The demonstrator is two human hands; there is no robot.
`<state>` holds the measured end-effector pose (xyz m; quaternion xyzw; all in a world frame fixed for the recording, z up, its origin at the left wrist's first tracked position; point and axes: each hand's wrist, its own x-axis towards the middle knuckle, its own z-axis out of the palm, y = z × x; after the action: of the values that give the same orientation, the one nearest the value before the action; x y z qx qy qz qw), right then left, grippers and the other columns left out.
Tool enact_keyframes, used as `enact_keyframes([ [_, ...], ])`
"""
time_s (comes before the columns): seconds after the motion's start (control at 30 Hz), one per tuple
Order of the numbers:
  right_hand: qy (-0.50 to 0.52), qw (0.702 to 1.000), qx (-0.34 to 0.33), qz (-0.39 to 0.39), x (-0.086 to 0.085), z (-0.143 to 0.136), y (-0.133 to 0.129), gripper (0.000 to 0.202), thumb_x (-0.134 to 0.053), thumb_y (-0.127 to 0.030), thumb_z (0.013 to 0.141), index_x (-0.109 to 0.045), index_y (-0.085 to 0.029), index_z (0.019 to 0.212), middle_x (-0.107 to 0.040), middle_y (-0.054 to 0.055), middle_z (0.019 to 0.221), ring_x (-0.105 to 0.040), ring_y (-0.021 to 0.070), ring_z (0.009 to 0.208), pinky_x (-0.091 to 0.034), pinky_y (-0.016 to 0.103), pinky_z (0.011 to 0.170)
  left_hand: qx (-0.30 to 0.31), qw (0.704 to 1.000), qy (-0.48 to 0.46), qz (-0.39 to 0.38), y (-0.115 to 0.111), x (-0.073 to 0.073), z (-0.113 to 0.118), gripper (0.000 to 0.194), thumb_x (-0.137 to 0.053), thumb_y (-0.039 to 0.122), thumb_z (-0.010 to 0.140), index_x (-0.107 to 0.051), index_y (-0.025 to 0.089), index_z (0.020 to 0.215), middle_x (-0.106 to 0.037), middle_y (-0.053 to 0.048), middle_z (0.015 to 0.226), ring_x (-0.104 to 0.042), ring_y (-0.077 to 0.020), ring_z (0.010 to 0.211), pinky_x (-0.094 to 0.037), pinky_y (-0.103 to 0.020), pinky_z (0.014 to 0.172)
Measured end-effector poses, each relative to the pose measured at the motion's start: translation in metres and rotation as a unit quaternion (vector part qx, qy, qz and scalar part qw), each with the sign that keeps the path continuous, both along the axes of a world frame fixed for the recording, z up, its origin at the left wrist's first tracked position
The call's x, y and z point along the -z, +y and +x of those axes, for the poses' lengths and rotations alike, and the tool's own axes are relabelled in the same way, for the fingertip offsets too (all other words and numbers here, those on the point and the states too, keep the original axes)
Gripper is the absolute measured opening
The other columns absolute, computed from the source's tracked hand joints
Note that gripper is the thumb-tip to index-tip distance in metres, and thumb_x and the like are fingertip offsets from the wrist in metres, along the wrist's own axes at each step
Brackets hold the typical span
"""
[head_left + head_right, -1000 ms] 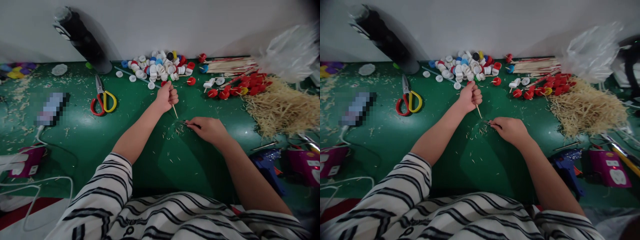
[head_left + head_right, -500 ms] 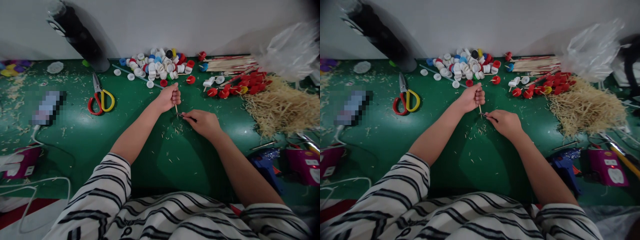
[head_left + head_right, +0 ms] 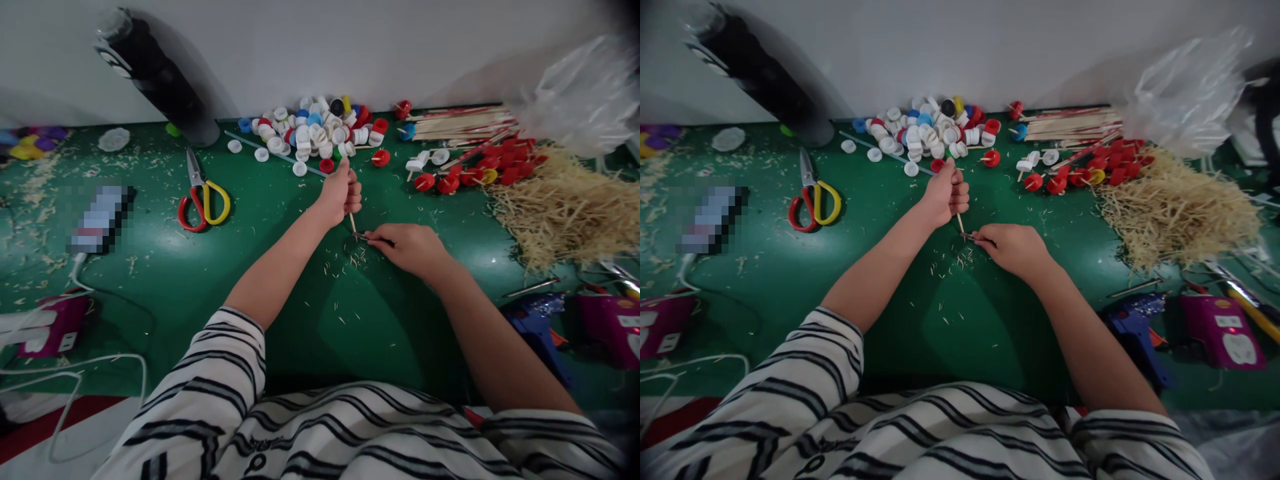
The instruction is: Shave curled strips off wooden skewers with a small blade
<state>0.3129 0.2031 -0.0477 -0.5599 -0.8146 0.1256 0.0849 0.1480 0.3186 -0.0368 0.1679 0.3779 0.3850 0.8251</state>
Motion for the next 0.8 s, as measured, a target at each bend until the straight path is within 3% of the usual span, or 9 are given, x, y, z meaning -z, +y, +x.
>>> enact_keyframes([
  [0.1,0.003,1.0,0.003,-0.002,0.0,0.0,-0.001,0.025,-0.055,-0.04,0.1,-0.076,-0.029,0.095,-0.08,-0.001,0.095,-0.069,0.019,0.081,-0.032,0.029,0.057,-0.001,1.0,-0.001,0.0,0.0,-0.001,0.0,0.061,-0.039,0.072,0.097,-0.027,0.022,0.063,-0.018,0.01,0.045,-0.011,-0.0038,0.032,-0.009,-0.016,0.03],
  [0.2,0.007,1.0,0.003,-0.007,-0.001,0.001,-0.003,0.024,-0.056,-0.039,0.099,-0.077,-0.029,0.098,-0.08,-0.001,0.096,-0.07,0.0194,0.082,-0.035,0.029,0.058,-0.002,1.0,0.006,0.013,0.002,-0.001,-0.003,0.062,-0.035,0.073,0.097,-0.027,0.021,0.063,-0.016,0.01,0.045,-0.011,-0.0041,0.031,-0.009,-0.016,0.031],
  [0.5,0.037,0.999,0.027,-0.02,0.0,0.011,-0.015,0.019,-0.06,-0.038,0.098,-0.077,-0.031,0.102,-0.081,-0.005,0.106,-0.074,0.0197,0.091,-0.044,0.03,0.062,-0.061,0.996,-0.051,-0.03,0.01,0.001,-0.01,0.059,-0.05,0.067,0.096,-0.03,0.021,0.065,-0.018,0.01,0.046,-0.014,-0.0036,0.032,-0.009,-0.016,0.032],
  [0.67,0.108,0.993,0.03,0.04,0.003,0.01,-0.01,0.021,-0.058,-0.036,0.1,-0.077,-0.029,0.104,-0.08,-0.002,0.112,-0.075,0.0193,0.099,-0.052,0.031,0.073,-0.05,0.995,-0.074,-0.043,0.007,0.004,-0.005,0.056,-0.055,0.064,0.095,-0.034,0.02,0.065,-0.023,0.01,0.048,-0.019,-0.0035,0.033,-0.015,-0.016,0.033],
  [0.8,0.076,0.992,0.037,0.09,0.007,0.001,-0.003,0.027,-0.053,-0.038,0.103,-0.078,-0.028,0.105,-0.08,0.0,0.112,-0.073,0.0197,0.101,-0.049,0.03,0.071,-0.011,0.997,-0.072,-0.04,0.007,0.006,-0.005,0.053,-0.057,0.062,0.095,-0.038,0.02,0.067,-0.028,0.01,0.05,-0.025,-0.0035,0.034,-0.02,-0.016,0.035],
])
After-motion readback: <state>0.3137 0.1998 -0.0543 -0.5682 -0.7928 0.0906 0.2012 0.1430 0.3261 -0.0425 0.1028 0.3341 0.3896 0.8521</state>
